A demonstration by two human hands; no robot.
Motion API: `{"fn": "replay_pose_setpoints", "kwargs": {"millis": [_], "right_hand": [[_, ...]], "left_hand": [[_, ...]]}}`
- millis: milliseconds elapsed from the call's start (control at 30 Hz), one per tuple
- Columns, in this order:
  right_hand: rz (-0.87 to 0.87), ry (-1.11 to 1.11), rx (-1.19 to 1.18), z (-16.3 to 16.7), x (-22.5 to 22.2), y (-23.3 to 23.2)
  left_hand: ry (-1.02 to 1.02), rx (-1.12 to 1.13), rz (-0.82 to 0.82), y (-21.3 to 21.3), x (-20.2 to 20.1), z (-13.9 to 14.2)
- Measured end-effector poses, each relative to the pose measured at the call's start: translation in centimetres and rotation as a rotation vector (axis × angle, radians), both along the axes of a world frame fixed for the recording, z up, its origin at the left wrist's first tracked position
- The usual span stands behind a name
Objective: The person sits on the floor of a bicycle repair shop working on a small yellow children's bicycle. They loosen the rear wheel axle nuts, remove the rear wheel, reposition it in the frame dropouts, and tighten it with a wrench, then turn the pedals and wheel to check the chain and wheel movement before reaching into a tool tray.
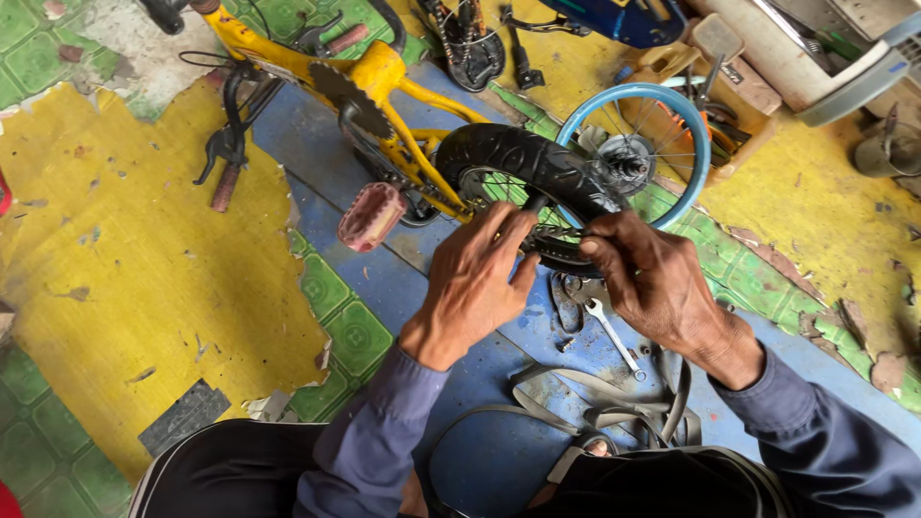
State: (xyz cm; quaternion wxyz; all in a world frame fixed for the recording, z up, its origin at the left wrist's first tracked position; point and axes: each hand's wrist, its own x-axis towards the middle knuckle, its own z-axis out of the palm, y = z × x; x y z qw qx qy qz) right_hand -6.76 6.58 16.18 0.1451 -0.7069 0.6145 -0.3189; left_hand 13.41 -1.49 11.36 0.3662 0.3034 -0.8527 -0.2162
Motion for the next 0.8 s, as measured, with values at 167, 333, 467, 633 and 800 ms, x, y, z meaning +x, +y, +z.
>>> {"fn": "replay_pose_setpoints", "kwargs": {"millis": [167,333,467,633,800], "right_hand": [[0.031,0.098,0.061,2.3,-0.8,-0.6],[0.038,0.129,-0.064,4.4,0.0,-1.1],[0.041,0.092,-0.083,5.6,0.5,-2.0],[0.135,0.178,-0.06,5.2,1.8,-3.9],[0.163,0.209,-0.053,3.2,5.1,-8.4]], "left_hand": [[0.026,0.089,0.019,-1.2,0.2,0.2],[-0.333,-0.021,-0.013,-5.9,2.0,2.2],[-0.368,0.042,-0.026,-8.5,3.2,4.9],[-0.382,-0.007,-0.045,-10.8,8.5,6.8],[-0.254,0.021,-0.033,-14.7,11.9,4.5]]}}
